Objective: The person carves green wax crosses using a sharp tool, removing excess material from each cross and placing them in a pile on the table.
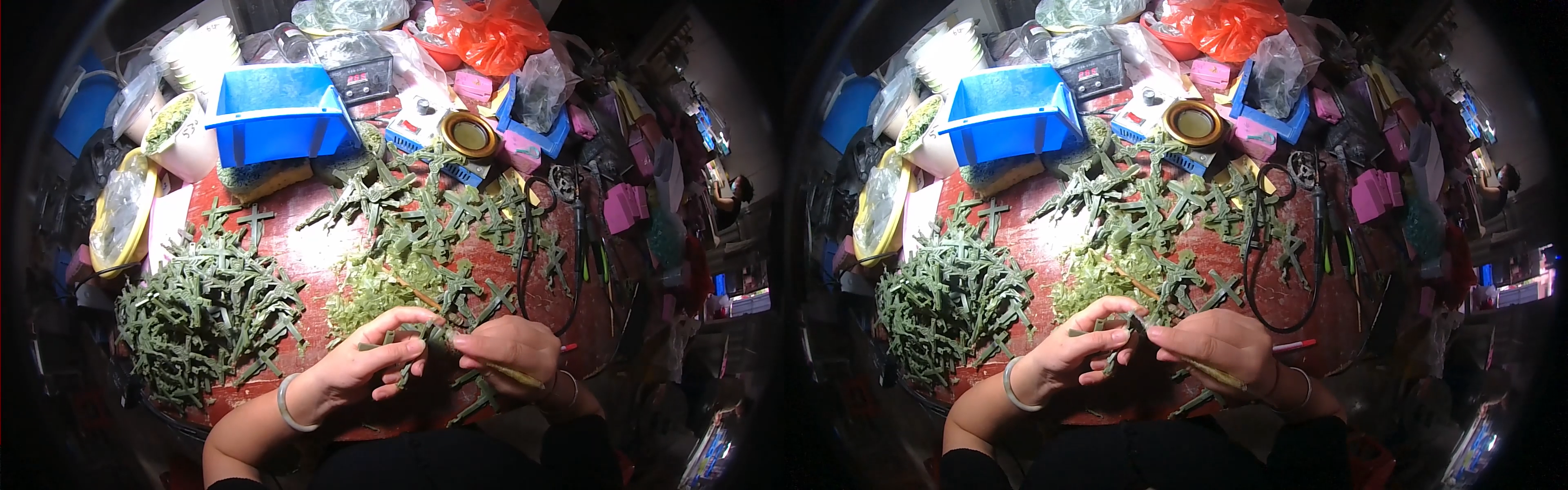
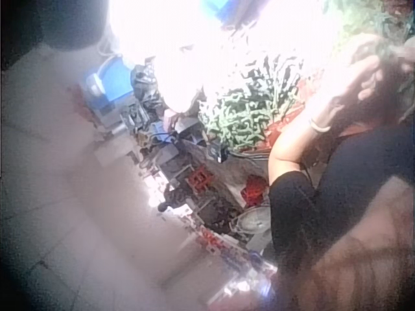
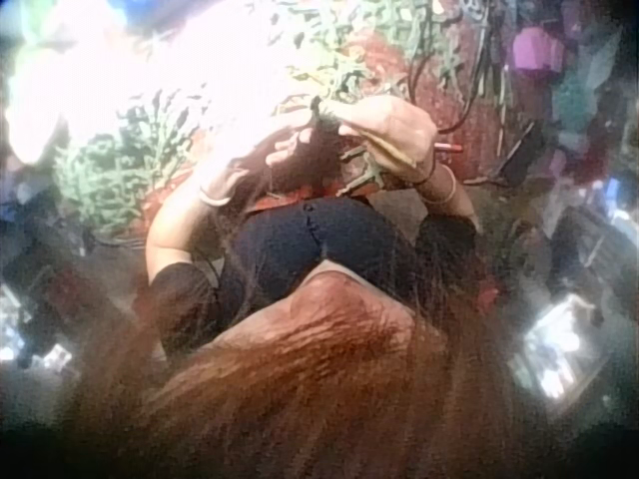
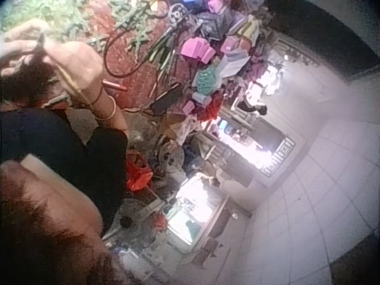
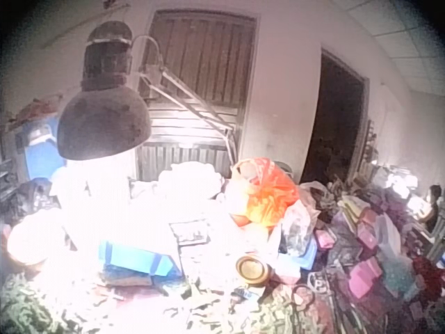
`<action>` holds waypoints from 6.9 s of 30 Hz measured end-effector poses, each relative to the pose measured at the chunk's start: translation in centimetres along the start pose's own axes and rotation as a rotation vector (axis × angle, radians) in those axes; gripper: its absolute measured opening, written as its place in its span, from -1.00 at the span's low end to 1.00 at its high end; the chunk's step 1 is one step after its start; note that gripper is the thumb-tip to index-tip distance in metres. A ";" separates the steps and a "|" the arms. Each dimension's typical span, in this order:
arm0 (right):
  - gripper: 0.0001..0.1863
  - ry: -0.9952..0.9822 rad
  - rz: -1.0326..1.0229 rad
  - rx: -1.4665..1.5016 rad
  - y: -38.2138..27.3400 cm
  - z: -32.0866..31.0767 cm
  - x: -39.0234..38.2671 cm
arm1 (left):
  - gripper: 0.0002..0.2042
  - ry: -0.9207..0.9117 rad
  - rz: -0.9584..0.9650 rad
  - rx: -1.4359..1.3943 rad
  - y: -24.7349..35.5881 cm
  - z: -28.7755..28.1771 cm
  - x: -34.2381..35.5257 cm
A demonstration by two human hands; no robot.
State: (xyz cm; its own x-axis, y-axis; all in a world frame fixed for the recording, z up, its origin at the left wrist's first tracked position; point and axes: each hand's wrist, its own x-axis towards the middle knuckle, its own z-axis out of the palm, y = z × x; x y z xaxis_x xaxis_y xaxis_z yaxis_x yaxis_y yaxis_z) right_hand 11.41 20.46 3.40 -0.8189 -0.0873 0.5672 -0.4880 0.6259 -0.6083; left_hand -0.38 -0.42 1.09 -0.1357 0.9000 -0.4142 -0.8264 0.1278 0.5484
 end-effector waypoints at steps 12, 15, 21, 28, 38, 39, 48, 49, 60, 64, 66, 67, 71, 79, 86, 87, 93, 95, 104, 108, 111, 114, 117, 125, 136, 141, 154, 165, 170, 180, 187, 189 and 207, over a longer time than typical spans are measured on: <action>-0.67 0.052 0.063 -0.023 -0.1 -0.4 -0.1 | -0.57 -0.053 0.044 -0.063 0.1 0.2 0.0; -0.66 0.067 0.093 -0.005 -0.4 -0.8 -0.3 | -0.53 -0.087 0.049 -0.017 0.0 -0.2 0.3; -0.65 -0.011 0.036 -0.031 -0.4 -0.8 0.0 | -0.55 -0.103 0.024 0.089 -0.8 -0.8 0.6; -0.74 -0.064 0.053 -0.057 -0.3 -0.3 0.0 | -0.60 -0.048 0.070 0.303 -0.3 -0.2 0.4; -0.70 -0.048 0.049 -0.040 -0.3 -0.2 0.0 | -0.56 -0.107 0.044 0.156 -0.4 -0.2 0.3; -0.72 -0.060 0.055 -0.044 -0.3 -0.2 -0.1 | -0.56 -0.110 0.043 0.156 -0.4 -0.2 0.4; -0.68 -0.073 0.032 0.014 -0.4 -0.5 0.1 | -0.59 -0.069 0.044 0.238 -0.2 0.0 0.3; -0.68 -0.074 0.032 0.015 -0.4 -0.5 0.1 | -0.59 -0.075 0.046 0.258 -0.5 -0.3 0.3; -0.62 -0.052 0.021 -0.048 -0.4 -0.6 0.3 | -0.60 -0.096 0.046 0.283 -0.6 -0.4 0.3; -0.63 -0.015 0.033 -0.041 -0.3 -0.8 0.0 | -0.60 -0.124 0.002 0.194 -0.6 -0.5 0.4; -0.63 -0.048 0.012 -0.023 -0.2 -0.5 -0.1 | -0.60 -0.120 -0.009 0.163 -0.6 -0.6 0.3; -0.63 -0.048 0.006 -0.008 -0.1 -0.3 0.0 | -0.59 -0.127 -0.016 0.138 -0.5 -0.6 0.3; -0.64 -0.046 0.046 -0.082 -0.5 -0.9 0.1 | -0.58 -0.155 -0.008 0.095 -0.3 -0.4 0.3; -0.64 -0.024 0.020 -0.063 -0.5 -0.6 0.1 | -0.58 -0.160 -0.001 0.108 -0.3 -0.6 0.2; -0.64 -0.047 0.000 -0.072 -0.4 -0.6 0.0 | -0.58 -0.091 0.003 0.125 -0.7 -0.6 0.2; -0.64 -0.046 0.000 -0.071 -0.4 -0.6 0.0 | -0.58 -0.091 0.003 0.125 -0.8 -0.7 0.2; -0.65 -0.018 -0.006 -0.056 -0.5 -0.5 -0.1 | -0.63 -0.084 -0.002 0.158 -0.8 -0.9 0.3; -0.65 -0.022 -0.010 -0.060 -0.5 -0.6 -0.1 | -0.64 -0.067 0.002 0.119 -0.7 -0.9 0.4; -0.71 -0.087 -0.018 -0.052 -0.6 -0.6 0.1 | -0.59 -0.094 0.040 0.172 -0.2 -0.6 0.3; -0.70 -0.055 0.001 -0.091 -0.4 -0.5 -0.1 | -0.59 -0.083 0.036 0.181 -0.1 -0.4 0.2; -0.70 -0.048 -0.003 -0.059 -0.3 -0.5 -0.1 | -0.59 -0.078 0.034 0.190 -0.2 -0.6 0.2; -0.72 -0.090 -0.030 -0.044 -0.5 -0.5 0.0 | -0.58 -0.091 0.029 0.191 -0.1 -0.6 0.3; -0.72 -0.082 -0.013 -0.058 -0.6 -0.5 0.1 | -0.59 -0.083 0.030 0.204 -0.1 -0.6 0.2; -0.65 -0.032 0.017 -0.089 -0.7 -0.5 -0.1 | -0.62 -0.073 0.026 0.137 -0.4 -0.6 0.3; -0.70 -0.103 -0.027 -0.063 -0.5 -0.5 -0.2 | -0.65 -0.042 -0.011 0.131 -0.3 -0.5 0.3; -0.70 -0.110 -0.021 -0.071 -0.5 -0.4 0.0 | -0.66 -0.041 -0.006 0.133 -0.2 -0.5 0.3; -0.69 -0.096 -0.004 -0.075 -0.7 -0.3 0.1 | -0.65 -0.047 -0.002 0.134 -0.4 -0.6 0.4; -0.67 -0.099 -0.001 -0.067 -0.7 -0.3 0.1 | -0.66 -0.041 -0.019 0.130 -0.4 -0.7 0.4; -0.66 -0.111 0.003 -0.069 -0.8 -0.3 0.1 | -0.67 -0.024 -0.034 0.125 -0.2 -0.5 0.4; -0.67 -0.113 0.006 -0.069 -0.8 -0.2 0.1 | -0.68 -0.043 -0.019 0.128 -0.4 -0.7 0.5; -0.67 -0.111 0.006 -0.071 -0.8 -0.2 0.1 | -0.68 -0.053 -0.012 0.134 -0.5 -0.9 0.6; -0.67 -0.112 0.006 -0.069 -0.8 -0.2 0.1 | -0.68 -0.054 -0.014 0.133 -0.5 -0.8 0.6; -0.69 -0.130 0.054 0.029 -0.8 -0.3 0.3 | -0.67 -0.063 -0.005 0.113 -0.7 -0.9 0.5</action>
State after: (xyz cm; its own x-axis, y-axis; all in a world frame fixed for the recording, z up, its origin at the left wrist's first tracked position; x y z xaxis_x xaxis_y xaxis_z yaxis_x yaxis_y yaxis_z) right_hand 11.71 20.18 4.24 -0.8754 -0.1553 0.4577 -0.4494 0.6101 -0.6525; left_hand -0.37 -0.42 -0.10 -0.0943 0.9234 -0.3721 -0.7594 0.1750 0.6267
